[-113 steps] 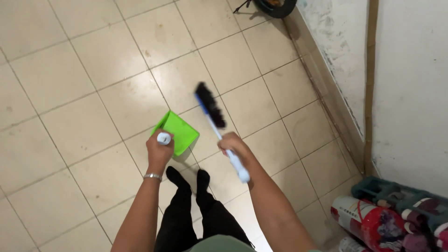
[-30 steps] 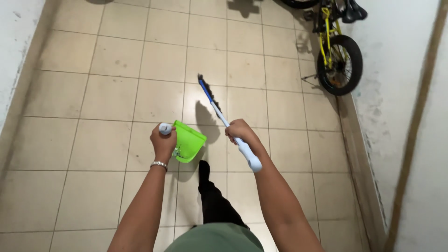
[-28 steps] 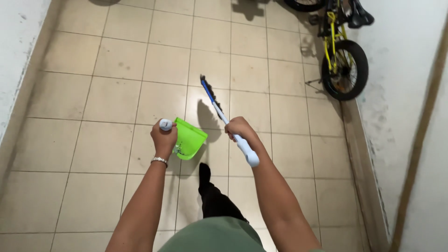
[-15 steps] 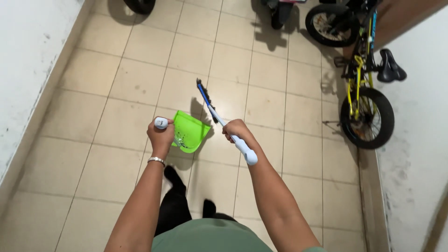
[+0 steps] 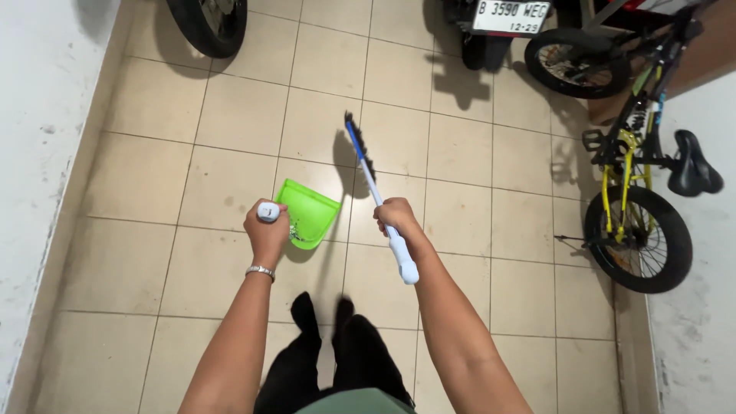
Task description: The recorder uses a broom and a dustpan to sweep debris from a tiled floor.
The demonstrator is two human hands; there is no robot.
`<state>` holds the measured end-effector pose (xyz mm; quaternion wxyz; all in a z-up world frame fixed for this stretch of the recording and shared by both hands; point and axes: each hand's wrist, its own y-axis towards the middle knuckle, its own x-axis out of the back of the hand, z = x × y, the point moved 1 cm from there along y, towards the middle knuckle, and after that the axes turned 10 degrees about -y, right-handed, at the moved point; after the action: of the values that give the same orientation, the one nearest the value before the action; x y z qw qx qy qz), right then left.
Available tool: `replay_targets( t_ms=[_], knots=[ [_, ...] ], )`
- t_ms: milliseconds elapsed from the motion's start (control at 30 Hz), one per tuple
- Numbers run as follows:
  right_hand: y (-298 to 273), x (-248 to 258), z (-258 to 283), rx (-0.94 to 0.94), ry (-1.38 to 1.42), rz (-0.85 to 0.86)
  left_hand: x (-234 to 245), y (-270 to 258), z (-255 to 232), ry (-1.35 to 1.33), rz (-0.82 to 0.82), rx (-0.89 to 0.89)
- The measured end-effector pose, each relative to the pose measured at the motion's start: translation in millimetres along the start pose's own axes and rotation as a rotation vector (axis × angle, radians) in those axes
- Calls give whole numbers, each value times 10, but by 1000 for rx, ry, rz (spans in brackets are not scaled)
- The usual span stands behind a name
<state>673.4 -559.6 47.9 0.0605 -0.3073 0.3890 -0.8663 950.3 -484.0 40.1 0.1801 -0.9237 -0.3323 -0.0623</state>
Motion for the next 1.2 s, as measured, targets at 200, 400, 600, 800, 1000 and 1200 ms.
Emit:
replay_targets(
  t_ms=[200, 400, 600, 800, 1000, 1200],
  knots=[
    [1643, -235, 374, 40, -110, -45, -301, 882, -18, 8, -63, 76],
    [3197, -1163, 211, 50, -390, 70, -645, 1445, -63, 2, -114, 151],
    [2183, -940, 1022, 89, -594, 398, -789, 1754, -91, 42, -143, 151],
    [1855, 328, 2364, 128, -488, 495, -1264, 2273, -401, 76, -171, 71],
    [2552, 921, 3054, 232, -546, 247, -1978, 3099, -1212, 55, -121, 34],
    [3497, 1678, 4026, 167, -511, 28, -3073, 4272, -1961, -1, -68, 3]
  ],
)
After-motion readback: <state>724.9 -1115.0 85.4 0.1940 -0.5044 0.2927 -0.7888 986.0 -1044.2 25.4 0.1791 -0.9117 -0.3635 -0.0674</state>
